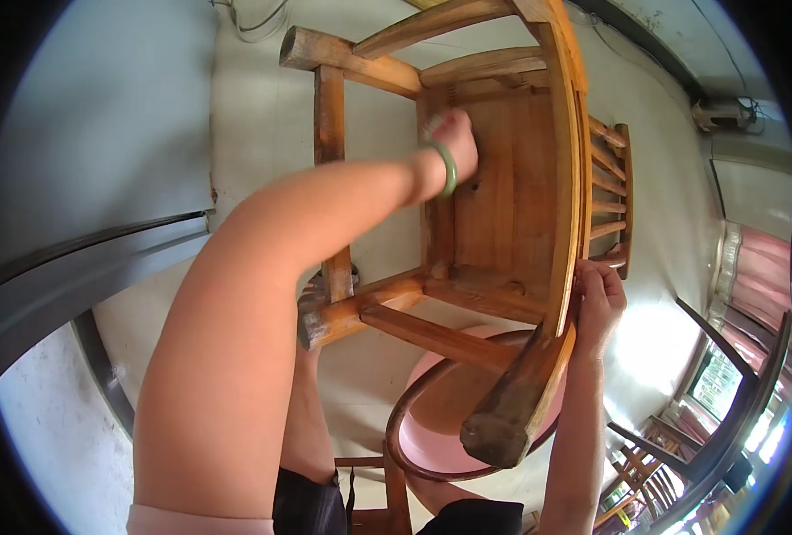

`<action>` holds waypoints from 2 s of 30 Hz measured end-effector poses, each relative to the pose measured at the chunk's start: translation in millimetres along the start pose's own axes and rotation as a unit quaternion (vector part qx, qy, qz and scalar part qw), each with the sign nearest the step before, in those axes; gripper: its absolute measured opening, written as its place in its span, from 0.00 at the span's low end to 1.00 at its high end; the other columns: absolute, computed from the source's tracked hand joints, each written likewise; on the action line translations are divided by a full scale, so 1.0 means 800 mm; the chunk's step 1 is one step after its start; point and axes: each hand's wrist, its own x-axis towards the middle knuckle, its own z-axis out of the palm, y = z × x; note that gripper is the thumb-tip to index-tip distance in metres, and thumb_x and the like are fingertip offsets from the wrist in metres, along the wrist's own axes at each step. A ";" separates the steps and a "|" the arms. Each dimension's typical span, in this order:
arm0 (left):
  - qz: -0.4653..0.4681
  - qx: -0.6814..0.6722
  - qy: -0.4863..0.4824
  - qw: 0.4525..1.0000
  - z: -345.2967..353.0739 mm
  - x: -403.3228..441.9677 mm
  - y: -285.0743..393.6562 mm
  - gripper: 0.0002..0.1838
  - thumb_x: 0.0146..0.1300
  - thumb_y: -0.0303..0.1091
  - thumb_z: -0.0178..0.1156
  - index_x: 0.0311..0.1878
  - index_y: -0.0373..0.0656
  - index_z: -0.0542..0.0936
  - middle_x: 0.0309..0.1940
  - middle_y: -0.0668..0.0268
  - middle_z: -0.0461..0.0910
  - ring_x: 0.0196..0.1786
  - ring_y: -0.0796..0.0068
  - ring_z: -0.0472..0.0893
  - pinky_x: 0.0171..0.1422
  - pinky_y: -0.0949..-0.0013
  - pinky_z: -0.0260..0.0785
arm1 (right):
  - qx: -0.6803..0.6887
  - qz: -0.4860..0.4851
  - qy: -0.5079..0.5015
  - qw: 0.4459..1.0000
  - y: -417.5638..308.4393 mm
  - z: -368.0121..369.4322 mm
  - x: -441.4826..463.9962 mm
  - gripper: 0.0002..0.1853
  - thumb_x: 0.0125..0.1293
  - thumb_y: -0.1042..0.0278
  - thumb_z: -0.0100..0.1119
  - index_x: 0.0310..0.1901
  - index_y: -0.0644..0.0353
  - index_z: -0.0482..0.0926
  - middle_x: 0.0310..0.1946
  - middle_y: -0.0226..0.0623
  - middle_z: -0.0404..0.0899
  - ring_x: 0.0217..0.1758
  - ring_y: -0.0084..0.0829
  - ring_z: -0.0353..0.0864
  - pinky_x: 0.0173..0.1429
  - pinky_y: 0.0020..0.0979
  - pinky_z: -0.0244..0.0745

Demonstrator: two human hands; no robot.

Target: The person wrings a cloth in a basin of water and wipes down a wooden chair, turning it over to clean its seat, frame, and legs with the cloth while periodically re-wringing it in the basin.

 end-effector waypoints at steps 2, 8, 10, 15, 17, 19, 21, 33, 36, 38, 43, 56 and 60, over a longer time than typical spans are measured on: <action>-0.115 -0.091 0.101 0.984 0.022 0.008 -0.048 0.10 0.51 0.34 0.50 0.34 0.43 0.78 0.28 0.62 0.76 0.32 0.63 0.76 0.35 0.57 0.65 | -0.003 -0.017 0.000 1.000 0.000 0.001 -0.002 0.06 0.55 0.74 0.53 0.31 0.67 0.77 0.25 0.30 0.76 0.31 0.17 0.71 0.38 0.19 0.65; -0.250 -0.317 0.165 0.900 0.072 0.040 -0.006 0.11 0.57 0.33 0.45 0.37 0.43 0.76 0.40 0.61 0.73 0.41 0.62 0.74 0.35 0.57 0.71 | -0.043 -0.031 0.005 0.999 0.004 0.000 0.002 0.07 0.55 0.74 0.52 0.31 0.68 0.77 0.26 0.31 0.76 0.31 0.19 0.72 0.38 0.20 0.65; -0.309 -0.470 0.155 0.812 0.060 0.049 -0.009 0.11 0.56 0.32 0.46 0.37 0.42 0.77 0.41 0.59 0.73 0.42 0.60 0.75 0.38 0.58 0.71 | -0.063 -0.032 0.001 0.998 -0.001 0.000 -0.001 0.07 0.55 0.74 0.52 0.31 0.68 0.77 0.26 0.31 0.76 0.31 0.19 0.72 0.38 0.19 0.65; -0.049 -0.469 -0.002 0.882 0.017 0.017 -0.040 0.11 0.48 0.25 0.52 0.35 0.36 0.80 0.37 0.52 0.78 0.41 0.53 0.78 0.43 0.62 0.72 | -0.018 -0.005 -0.006 1.000 -0.004 0.001 0.003 0.07 0.56 0.74 0.51 0.31 0.67 0.77 0.27 0.31 0.77 0.31 0.19 0.72 0.38 0.19 0.66; 0.043 -0.448 -0.030 0.892 0.007 0.000 -0.024 0.10 0.46 0.24 0.53 0.34 0.36 0.80 0.36 0.52 0.78 0.41 0.54 0.78 0.43 0.61 0.71 | -0.029 -0.002 0.002 1.000 -0.005 0.003 -0.003 0.07 0.56 0.74 0.51 0.31 0.67 0.77 0.27 0.31 0.76 0.32 0.19 0.72 0.38 0.19 0.66; 0.082 -0.427 -0.050 0.899 -0.004 -0.006 -0.017 0.10 0.46 0.24 0.54 0.33 0.37 0.80 0.36 0.52 0.78 0.41 0.53 0.77 0.43 0.60 0.71 | -0.013 -0.003 -0.002 1.000 0.001 0.000 -0.001 0.07 0.56 0.74 0.51 0.31 0.67 0.77 0.26 0.31 0.76 0.31 0.18 0.72 0.38 0.19 0.66; -0.044 -0.595 0.051 0.801 -0.009 -0.009 -0.016 0.09 0.48 0.25 0.53 0.34 0.37 0.78 0.37 0.54 0.76 0.43 0.52 0.75 0.46 0.60 0.70 | -0.004 -0.002 -0.006 1.000 0.003 -0.003 0.001 0.06 0.56 0.74 0.51 0.31 0.66 0.77 0.26 0.30 0.76 0.31 0.18 0.72 0.38 0.19 0.66; -0.310 -0.639 0.298 0.637 -0.062 0.100 -0.051 0.16 0.55 0.28 0.48 0.48 0.39 0.71 0.52 0.54 0.64 0.55 0.58 0.67 0.48 0.60 0.70 | -0.015 -0.007 -0.007 1.000 -0.007 -0.001 -0.006 0.06 0.57 0.73 0.52 0.30 0.66 0.77 0.25 0.28 0.75 0.28 0.16 0.69 0.33 0.17 0.63; -0.308 -0.641 0.241 0.661 -0.067 0.083 -0.065 0.14 0.57 0.30 0.46 0.45 0.38 0.73 0.50 0.56 0.67 0.52 0.61 0.71 0.44 0.63 0.72 | 0.015 -0.023 -0.014 1.000 0.005 -0.003 0.001 0.06 0.57 0.73 0.51 0.30 0.66 0.77 0.25 0.29 0.75 0.29 0.16 0.69 0.34 0.17 0.63; -0.264 -0.620 0.231 0.701 -0.057 0.068 -0.063 0.14 0.58 0.30 0.44 0.44 0.39 0.74 0.48 0.57 0.69 0.48 0.60 0.74 0.44 0.61 0.72 | 0.017 -0.004 -0.001 1.000 0.001 -0.003 -0.001 0.06 0.57 0.73 0.51 0.30 0.66 0.77 0.25 0.29 0.75 0.29 0.17 0.70 0.35 0.18 0.64; -0.129 -0.390 -0.049 0.910 0.032 0.039 -0.033 0.13 0.58 0.33 0.45 0.44 0.39 0.71 0.40 0.52 0.75 0.41 0.53 0.76 0.44 0.59 0.69 | 0.003 -0.020 -0.003 1.000 -0.002 0.001 -0.003 0.06 0.56 0.73 0.52 0.30 0.67 0.77 0.24 0.28 0.75 0.29 0.16 0.69 0.36 0.18 0.64; -0.137 -0.068 0.536 0.830 0.012 -0.092 -0.204 0.14 0.49 0.32 0.54 0.41 0.57 0.78 0.43 0.71 0.68 0.37 0.75 0.68 0.32 0.75 0.63 | -0.028 -0.020 0.017 0.999 -0.003 0.003 -0.007 0.06 0.55 0.72 0.53 0.29 0.66 0.77 0.21 0.26 0.73 0.26 0.14 0.67 0.32 0.17 0.62; -0.119 -0.092 0.461 0.875 0.045 -0.104 -0.193 0.10 0.48 0.34 0.55 0.36 0.55 0.79 0.43 0.72 0.68 0.38 0.75 0.68 0.32 0.73 0.61 | -0.021 -0.053 0.016 0.998 -0.005 0.003 -0.007 0.06 0.55 0.72 0.53 0.29 0.66 0.77 0.21 0.26 0.73 0.26 0.14 0.67 0.31 0.17 0.62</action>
